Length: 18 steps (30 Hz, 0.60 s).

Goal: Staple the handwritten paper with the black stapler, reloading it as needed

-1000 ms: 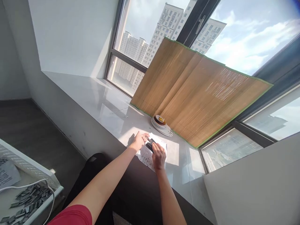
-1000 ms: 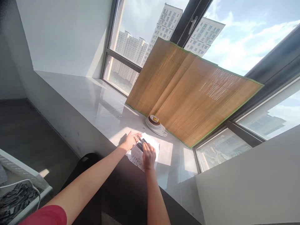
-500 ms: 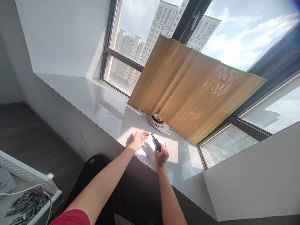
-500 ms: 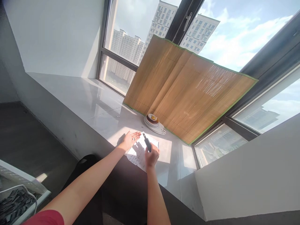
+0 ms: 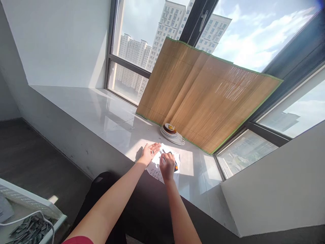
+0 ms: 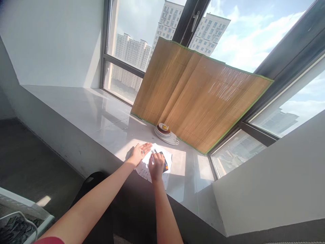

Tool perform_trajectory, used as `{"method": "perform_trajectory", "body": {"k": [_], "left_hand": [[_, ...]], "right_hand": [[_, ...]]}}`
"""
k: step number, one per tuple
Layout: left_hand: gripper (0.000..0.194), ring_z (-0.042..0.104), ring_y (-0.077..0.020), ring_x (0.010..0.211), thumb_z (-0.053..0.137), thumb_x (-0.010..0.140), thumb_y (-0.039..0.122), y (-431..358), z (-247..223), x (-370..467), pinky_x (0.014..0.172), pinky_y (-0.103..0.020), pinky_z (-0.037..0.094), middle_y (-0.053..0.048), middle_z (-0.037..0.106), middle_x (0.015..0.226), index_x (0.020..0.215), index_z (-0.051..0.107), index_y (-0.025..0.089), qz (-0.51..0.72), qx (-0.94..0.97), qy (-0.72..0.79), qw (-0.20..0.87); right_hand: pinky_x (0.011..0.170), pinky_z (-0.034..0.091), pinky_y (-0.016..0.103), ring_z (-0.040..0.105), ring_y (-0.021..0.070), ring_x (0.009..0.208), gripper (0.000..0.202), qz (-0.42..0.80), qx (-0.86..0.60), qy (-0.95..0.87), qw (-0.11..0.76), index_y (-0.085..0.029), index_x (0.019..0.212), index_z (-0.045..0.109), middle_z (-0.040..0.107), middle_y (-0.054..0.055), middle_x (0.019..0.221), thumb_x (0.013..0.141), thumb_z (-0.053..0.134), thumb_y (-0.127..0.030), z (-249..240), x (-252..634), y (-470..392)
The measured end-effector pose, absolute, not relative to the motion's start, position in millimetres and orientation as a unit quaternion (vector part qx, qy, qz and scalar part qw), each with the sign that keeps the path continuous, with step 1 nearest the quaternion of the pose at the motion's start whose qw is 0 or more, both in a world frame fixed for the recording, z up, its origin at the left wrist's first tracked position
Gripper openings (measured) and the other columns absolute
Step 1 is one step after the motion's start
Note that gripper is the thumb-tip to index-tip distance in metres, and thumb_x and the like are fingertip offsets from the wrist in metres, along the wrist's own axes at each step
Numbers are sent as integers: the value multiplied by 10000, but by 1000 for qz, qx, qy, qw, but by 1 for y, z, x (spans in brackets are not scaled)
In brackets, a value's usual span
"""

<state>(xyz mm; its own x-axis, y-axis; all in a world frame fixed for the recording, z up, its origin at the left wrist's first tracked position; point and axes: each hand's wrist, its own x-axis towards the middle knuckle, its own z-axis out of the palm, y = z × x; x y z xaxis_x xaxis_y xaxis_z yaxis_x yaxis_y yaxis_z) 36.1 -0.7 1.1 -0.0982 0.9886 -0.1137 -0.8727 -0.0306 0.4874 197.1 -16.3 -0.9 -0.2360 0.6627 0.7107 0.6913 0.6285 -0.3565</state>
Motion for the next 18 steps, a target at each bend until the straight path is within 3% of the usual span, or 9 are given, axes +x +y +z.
{"method": "perform_trajectory", "body": {"k": [3, 8, 11, 15, 18], "left_hand": [[644, 658, -300, 1458, 178, 1198, 483, -1, 0, 36, 1238, -410, 523, -252, 727, 1461, 1359, 680, 114, 699, 140, 244, 657], [613, 669, -301, 1446, 202, 1181, 504, 0, -1, 35, 1199, -435, 558, -199, 710, 1518, 1420, 669, 186, 683, 153, 266, 662], [580, 665, -325, 1444, 237, 1176, 504, 2, -1, 35, 1177, -453, 564, -196, 736, 1476, 1398, 681, 205, 686, 147, 271, 659], [589, 629, -375, 1471, 232, 1177, 452, 1, 2, 37, 1199, -501, 541, -259, 778, 1346, 1368, 673, 111, 701, 133, 262, 650], [615, 625, -373, 1480, 193, 1184, 459, -1, 3, 37, 1232, -490, 520, -268, 745, 1411, 1374, 650, 93, 702, 126, 260, 651]], "right_hand": [[940, 521, 381, 660, 277, 1013, 164, 48, -394, -816, 420, -246, 1036, 780, 758, 106, 1074, 1004, 621, -270, 3, 157, -16], [853, 520, 370, 656, 273, 922, 131, 95, -453, -802, 377, -239, 831, 741, 743, 116, 999, 924, 650, -216, -1, 128, -2], [833, 522, 369, 664, 265, 879, 112, 120, -460, -783, 401, -238, 884, 751, 753, 103, 976, 925, 651, -267, -5, 131, 1], [788, 536, 362, 678, 244, 780, 89, 190, -465, -744, 441, -236, 885, 738, 779, 80, 885, 878, 658, -277, 0, 139, -4], [840, 571, 376, 722, 247, 822, 105, 216, -450, -728, 470, -240, 863, 759, 819, 82, 923, 845, 665, -282, 8, 144, -16]]}}
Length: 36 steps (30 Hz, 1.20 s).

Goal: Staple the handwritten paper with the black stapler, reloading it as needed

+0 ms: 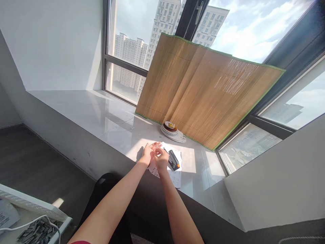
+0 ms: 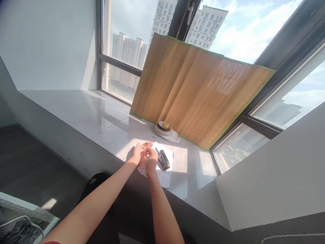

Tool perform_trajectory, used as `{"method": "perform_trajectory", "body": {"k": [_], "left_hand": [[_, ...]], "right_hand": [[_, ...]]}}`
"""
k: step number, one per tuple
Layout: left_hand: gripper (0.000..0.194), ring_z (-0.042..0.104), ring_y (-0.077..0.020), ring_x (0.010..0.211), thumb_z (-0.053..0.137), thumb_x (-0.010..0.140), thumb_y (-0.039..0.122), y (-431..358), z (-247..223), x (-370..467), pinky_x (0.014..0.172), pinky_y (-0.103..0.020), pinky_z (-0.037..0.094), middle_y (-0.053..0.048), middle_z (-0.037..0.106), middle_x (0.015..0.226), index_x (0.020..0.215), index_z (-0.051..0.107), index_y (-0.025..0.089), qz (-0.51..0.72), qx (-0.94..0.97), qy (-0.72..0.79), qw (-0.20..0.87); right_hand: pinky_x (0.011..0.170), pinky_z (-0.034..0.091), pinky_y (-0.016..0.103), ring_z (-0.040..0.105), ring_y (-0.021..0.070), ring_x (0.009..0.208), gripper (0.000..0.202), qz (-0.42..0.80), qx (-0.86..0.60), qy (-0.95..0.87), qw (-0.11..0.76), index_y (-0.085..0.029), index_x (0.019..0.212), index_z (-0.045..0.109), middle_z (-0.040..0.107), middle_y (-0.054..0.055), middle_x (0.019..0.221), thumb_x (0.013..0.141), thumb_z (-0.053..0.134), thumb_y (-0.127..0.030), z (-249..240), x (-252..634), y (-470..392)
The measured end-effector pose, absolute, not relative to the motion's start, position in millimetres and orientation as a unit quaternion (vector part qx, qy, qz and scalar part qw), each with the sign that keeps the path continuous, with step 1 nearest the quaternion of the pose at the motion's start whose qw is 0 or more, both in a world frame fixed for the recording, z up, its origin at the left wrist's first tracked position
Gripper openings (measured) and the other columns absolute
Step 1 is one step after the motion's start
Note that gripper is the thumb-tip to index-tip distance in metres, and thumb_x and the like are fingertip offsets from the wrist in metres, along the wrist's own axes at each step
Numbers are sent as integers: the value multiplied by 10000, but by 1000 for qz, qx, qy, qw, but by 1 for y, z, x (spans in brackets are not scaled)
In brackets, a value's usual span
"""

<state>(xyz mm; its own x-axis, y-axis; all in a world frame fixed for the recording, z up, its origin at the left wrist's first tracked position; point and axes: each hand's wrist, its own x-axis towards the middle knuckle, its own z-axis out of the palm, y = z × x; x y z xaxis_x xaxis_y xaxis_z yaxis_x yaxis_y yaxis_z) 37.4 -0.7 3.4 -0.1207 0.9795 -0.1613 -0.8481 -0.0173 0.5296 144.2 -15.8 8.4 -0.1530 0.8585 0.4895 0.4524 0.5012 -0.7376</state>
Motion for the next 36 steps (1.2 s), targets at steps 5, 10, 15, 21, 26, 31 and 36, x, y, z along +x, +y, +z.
{"method": "perform_trajectory", "body": {"k": [5, 10, 15, 21, 26, 31, 36], "left_hand": [[624, 629, -319, 1493, 179, 1190, 491, 1, 3, 36, 1257, -428, 513, -241, 694, 1515, 1422, 633, 132, 696, 125, 258, 658], [634, 632, -321, 1493, 158, 1186, 457, 4, 2, 36, 1249, -438, 516, -256, 652, 1576, 1422, 631, 108, 701, 126, 267, 649], [626, 616, -331, 1511, 144, 1194, 428, 3, 4, 38, 1199, -430, 550, -266, 656, 1572, 1335, 660, 101, 704, 127, 276, 642], [593, 664, -294, 1455, 191, 1207, 432, 2, 4, 38, 1214, -431, 544, -205, 758, 1428, 1334, 703, 162, 707, 110, 255, 650], [587, 676, -299, 1430, 219, 1214, 440, -3, 7, 39, 1247, -442, 518, -217, 742, 1453, 1351, 703, 137, 707, 93, 242, 658], [523, 718, -303, 1373, 298, 1191, 433, -3, 8, 40, 1253, -462, 517, -235, 724, 1457, 1358, 696, 137, 710, 86, 245, 655], [415, 770, -315, 1258, 409, 1155, 418, -1, 6, 40, 1203, -471, 563, -247, 753, 1370, 1198, 718, 144, 715, 99, 264, 640]], "right_hand": [[744, 608, 361, 776, 251, 795, 199, 389, -382, -720, 430, -236, 857, 836, 854, 64, 880, 809, 777, -421, 12, 146, -38], [782, 635, 374, 804, 262, 801, 238, 487, -396, -655, 421, -225, 812, 830, 856, 74, 857, 678, 847, -421, 9, 141, -30], [760, 630, 389, 793, 281, 793, 267, 444, -435, -640, 452, -210, 771, 799, 855, 106, 864, 678, 861, -453, 22, 151, -22], [833, 617, 352, 781, 238, 874, 270, 274, -435, -710, 481, -207, 1011, 854, 863, 87, 1002, 853, 766, -407, 55, 213, 14], [891, 574, 385, 734, 259, 866, 150, 135, -622, -656, 406, -179, 784, 774, 824, 131, 896, 764, 626, -182, 53, 296, 79], [921, 548, 362, 734, 308, 1006, 136, 121, -677, -623, 373, -194, 671, 699, 778, 133, 835, 643, 632, -79, 36, 335, 108], [942, 547, 334, 733, 274, 1021, 192, 135, -663, -632, 376, -189, 730, 730, 799, 150, 1041, 643, 623, -55, 34, 330, 117]]}}
